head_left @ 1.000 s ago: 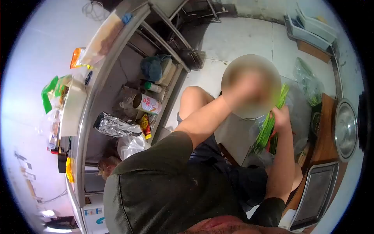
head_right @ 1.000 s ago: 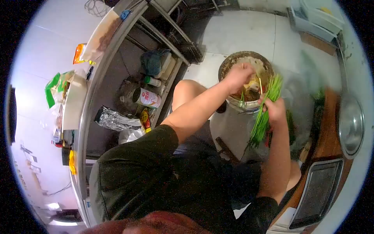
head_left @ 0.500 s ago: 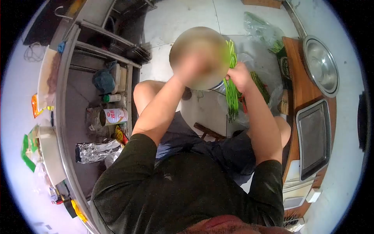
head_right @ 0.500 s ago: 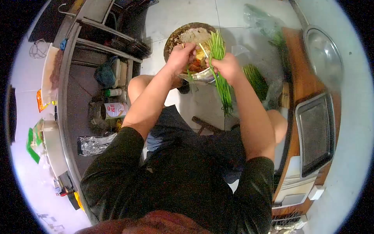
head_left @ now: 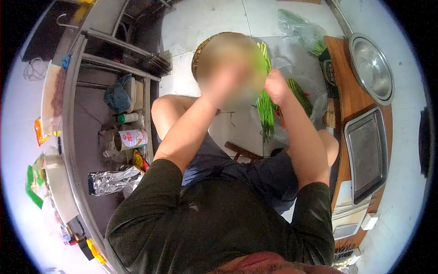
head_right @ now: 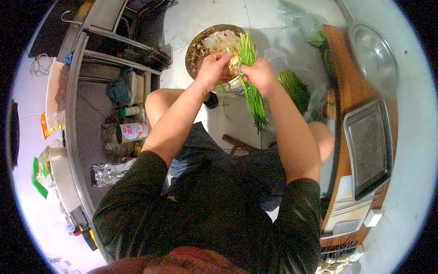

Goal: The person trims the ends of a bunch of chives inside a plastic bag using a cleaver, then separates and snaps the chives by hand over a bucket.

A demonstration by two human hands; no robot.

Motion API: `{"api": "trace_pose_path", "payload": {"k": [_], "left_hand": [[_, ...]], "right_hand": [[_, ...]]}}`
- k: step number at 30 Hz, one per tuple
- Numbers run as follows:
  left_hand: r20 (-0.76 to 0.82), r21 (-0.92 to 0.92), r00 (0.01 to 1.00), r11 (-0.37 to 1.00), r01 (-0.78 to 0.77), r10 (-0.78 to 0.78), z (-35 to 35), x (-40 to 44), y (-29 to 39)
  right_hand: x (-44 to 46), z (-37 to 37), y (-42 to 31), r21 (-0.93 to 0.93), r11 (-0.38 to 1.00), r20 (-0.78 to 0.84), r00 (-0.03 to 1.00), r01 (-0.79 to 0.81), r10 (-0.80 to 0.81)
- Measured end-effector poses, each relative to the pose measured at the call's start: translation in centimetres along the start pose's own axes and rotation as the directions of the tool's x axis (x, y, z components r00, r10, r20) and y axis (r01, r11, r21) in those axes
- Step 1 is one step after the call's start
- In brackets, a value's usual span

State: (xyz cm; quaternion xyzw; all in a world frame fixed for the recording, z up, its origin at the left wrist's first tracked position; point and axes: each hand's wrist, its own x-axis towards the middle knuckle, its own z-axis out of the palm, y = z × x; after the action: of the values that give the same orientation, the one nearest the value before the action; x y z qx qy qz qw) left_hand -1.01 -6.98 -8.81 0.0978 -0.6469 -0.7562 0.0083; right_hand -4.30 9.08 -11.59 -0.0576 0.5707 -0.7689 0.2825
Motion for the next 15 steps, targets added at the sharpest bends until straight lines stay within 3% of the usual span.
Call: {"api": "trace_pose_path", "payload": {"k": [2, 6, 8, 12, 15], "left_hand": [[-0.064, -0.082, 0.998, 0.997, 0.010, -0.015, 1.0, -0.8, 1.7], [-0.129, -0.026, 0.990, 0.998, 0.056, -0.059, 1.2, -1.0, 2.1], [-0.077, -0.119, 0.989, 0.986, 0.120, -0.130, 0.9, -0.7, 1.7], [0.039, 0.118, 0.974, 0.969, 0.219, -0.225, -0.4, 0.8, -1.1], [-0.058, -0.008, 0.980, 0.982, 0.190, -0.190, 0.6, 0.5, -0.2]], "right_hand": [[0.0, 0.0, -0.2, -0.006, 1.000, -0.009, 1.000, 0.000, -0.001], [0.3, -0.2, 0.3, 0.027, 1.000, -0.007, 1.000, -0.005, 0.005], [0.3, -0.3, 0.4, 0.048, 0.999, -0.008, 1.000, -0.010, 0.011], [0.2, 0.0, 0.1, 0.079, 0.996, -0.009, 0.999, -0.039, 0.040], [0.2, 0.1, 0.1, 0.076, 0.996, 0.012, 0.999, -0.037, 0.036]]}}
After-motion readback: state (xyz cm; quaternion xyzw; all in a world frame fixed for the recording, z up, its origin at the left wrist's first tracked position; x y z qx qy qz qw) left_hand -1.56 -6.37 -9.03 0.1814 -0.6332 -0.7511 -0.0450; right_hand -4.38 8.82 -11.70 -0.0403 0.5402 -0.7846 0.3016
